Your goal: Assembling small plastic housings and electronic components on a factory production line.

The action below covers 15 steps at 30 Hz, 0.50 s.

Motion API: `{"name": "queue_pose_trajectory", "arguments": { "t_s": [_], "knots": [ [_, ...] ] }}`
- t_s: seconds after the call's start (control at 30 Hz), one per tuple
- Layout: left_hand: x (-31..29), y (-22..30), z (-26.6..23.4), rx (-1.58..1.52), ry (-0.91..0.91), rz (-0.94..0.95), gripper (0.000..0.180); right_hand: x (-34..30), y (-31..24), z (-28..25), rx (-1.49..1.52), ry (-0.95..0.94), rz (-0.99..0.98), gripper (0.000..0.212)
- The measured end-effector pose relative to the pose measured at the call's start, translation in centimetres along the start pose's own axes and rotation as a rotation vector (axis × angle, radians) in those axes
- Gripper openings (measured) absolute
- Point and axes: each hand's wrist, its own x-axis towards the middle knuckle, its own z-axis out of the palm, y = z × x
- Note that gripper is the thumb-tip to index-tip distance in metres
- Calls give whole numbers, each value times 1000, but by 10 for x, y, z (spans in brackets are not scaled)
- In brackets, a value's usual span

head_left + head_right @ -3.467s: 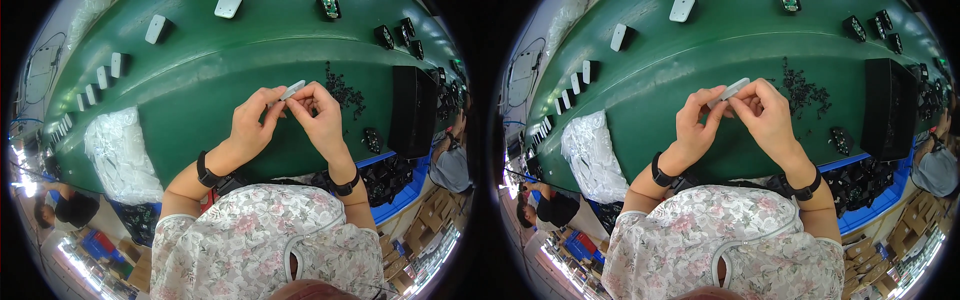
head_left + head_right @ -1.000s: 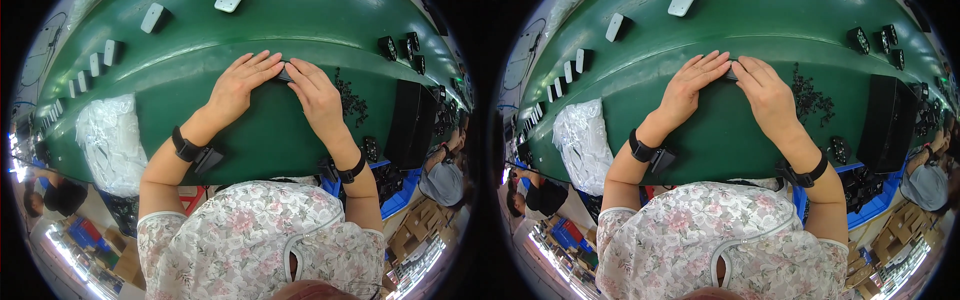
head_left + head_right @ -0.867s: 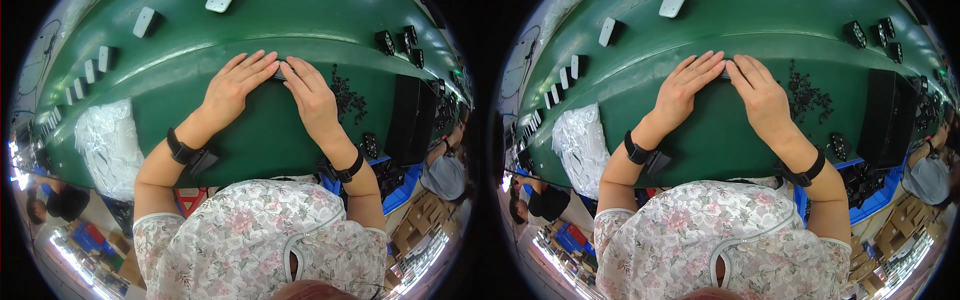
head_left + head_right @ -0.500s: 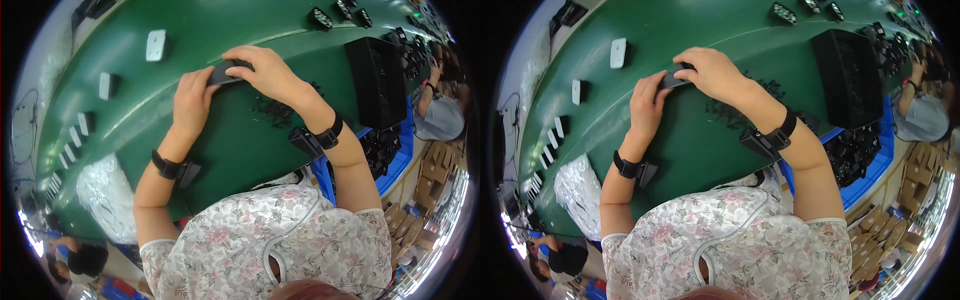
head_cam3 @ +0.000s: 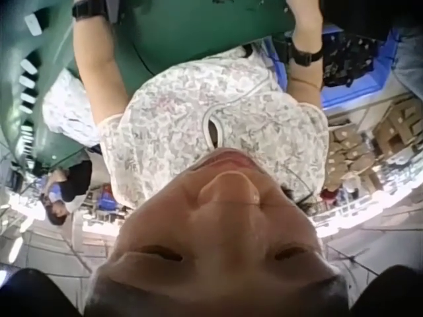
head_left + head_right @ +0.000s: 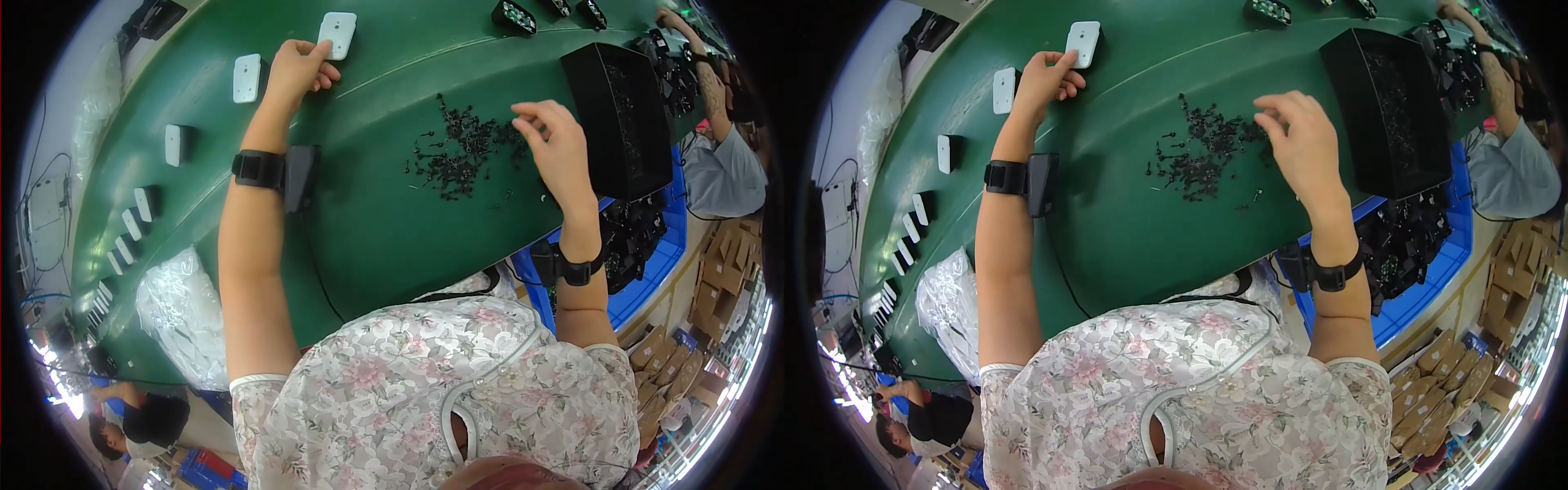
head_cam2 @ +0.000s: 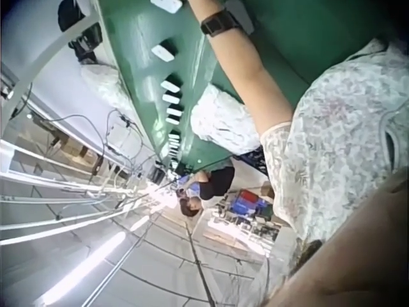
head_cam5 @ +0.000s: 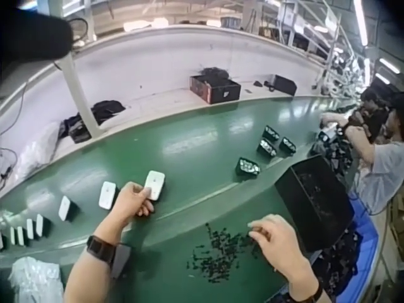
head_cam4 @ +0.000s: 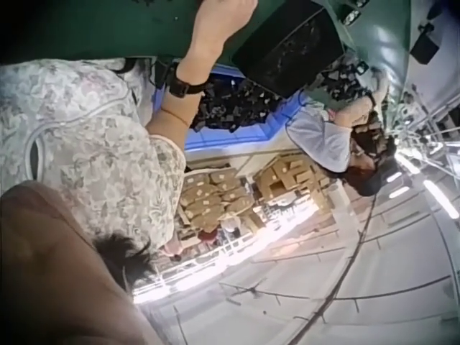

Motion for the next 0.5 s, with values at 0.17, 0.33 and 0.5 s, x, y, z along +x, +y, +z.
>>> {"name": "queue_pose_trajectory", "arguments": {
  "t_s": [0.17, 0.33, 0.5],
  "knots": [
    [-32, 5, 2, 196, 213, 98, 36, -3, -6, 20, -21, 2, -99, 16],
    [-143, -17, 3, 251, 296, 398, 31, 7, -4, 33, -79, -53, -314, 11],
    [-233, -58, -10, 475, 401, 393, 27, 7, 3, 32, -65, -105, -320, 7]
  ]
}}
